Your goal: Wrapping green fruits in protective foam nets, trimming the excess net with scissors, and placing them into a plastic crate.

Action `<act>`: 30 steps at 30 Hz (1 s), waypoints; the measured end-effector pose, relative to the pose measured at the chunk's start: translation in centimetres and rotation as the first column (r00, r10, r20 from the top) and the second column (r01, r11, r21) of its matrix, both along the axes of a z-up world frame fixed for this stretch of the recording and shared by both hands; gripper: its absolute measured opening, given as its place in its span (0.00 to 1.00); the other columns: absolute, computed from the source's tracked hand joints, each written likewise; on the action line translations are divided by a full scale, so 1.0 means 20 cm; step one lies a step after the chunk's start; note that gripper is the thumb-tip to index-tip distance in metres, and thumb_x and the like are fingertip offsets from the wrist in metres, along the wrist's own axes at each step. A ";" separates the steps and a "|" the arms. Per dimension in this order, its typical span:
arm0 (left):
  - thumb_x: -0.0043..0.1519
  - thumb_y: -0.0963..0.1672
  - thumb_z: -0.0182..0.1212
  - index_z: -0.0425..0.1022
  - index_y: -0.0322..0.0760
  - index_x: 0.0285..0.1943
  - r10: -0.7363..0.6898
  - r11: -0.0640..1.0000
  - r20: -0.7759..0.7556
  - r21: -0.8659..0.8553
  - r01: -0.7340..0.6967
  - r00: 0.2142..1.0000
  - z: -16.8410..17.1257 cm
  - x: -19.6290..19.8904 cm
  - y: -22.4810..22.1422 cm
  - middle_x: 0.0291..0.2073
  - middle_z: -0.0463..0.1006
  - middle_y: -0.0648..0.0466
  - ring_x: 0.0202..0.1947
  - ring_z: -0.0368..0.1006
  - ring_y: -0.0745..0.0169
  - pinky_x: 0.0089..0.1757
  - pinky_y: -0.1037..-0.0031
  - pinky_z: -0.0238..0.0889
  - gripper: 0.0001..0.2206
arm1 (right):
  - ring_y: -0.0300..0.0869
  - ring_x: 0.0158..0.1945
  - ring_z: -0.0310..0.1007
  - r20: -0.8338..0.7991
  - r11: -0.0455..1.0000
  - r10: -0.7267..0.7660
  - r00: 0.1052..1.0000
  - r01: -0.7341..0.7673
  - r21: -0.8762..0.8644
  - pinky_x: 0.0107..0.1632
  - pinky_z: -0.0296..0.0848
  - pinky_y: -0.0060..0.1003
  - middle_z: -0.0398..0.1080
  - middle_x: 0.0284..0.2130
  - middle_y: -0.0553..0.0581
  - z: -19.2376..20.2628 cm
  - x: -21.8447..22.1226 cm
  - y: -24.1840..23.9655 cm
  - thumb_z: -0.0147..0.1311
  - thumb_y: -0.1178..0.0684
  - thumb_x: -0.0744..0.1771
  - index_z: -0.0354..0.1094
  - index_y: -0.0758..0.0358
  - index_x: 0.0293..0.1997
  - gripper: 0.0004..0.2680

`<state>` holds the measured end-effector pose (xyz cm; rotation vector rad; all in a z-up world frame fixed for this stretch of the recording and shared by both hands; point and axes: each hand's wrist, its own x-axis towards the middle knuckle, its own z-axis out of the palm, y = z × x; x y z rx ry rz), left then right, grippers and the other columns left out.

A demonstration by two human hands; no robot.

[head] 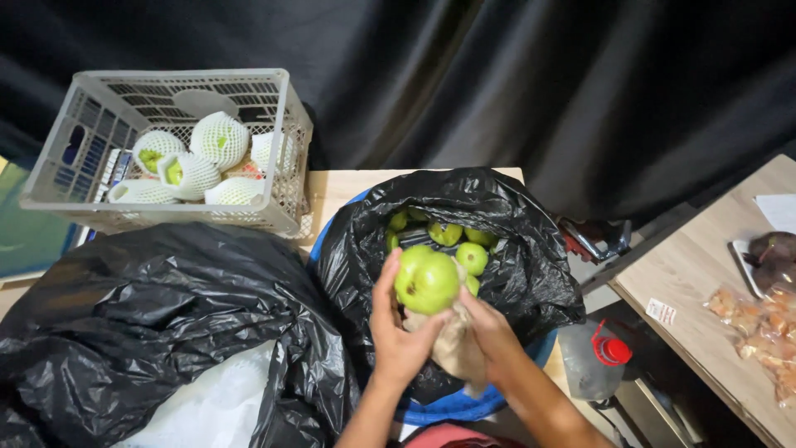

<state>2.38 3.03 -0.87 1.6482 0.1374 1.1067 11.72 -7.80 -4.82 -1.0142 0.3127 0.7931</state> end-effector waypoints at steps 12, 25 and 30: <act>0.57 0.44 0.66 0.60 0.29 0.70 -0.306 0.368 0.364 -0.807 0.462 0.880 -0.14 -0.01 0.14 0.59 0.72 0.36 0.57 0.71 0.47 0.57 0.59 0.68 0.32 | 0.39 0.66 0.69 0.591 0.666 0.746 0.308 -0.338 -0.665 0.68 0.61 0.34 0.72 0.62 0.52 -0.09 0.02 -0.17 0.55 0.46 0.66 0.71 0.55 0.62 0.17; 0.50 0.41 0.74 0.69 0.36 0.62 -0.258 0.462 0.122 -0.856 0.233 0.958 -0.14 -0.15 -0.05 0.48 0.82 0.42 0.42 0.79 0.57 0.43 0.71 0.74 0.29 | 0.48 0.78 0.45 0.923 0.927 0.351 0.155 -0.199 -0.319 0.75 0.48 0.43 0.49 0.75 0.62 0.19 -0.17 -0.03 0.65 0.51 0.58 0.46 0.66 0.75 0.37; 0.43 0.49 0.76 0.61 0.44 0.69 -0.350 0.652 -0.211 -0.755 0.075 0.913 -0.09 -0.36 -0.01 0.54 0.74 0.51 0.44 0.75 0.65 0.46 0.77 0.72 0.42 | 0.47 0.71 0.57 0.845 0.893 0.441 0.303 -0.052 -0.447 0.70 0.54 0.38 0.57 0.70 0.63 0.14 -0.17 0.01 0.67 0.58 0.53 0.53 0.66 0.72 0.38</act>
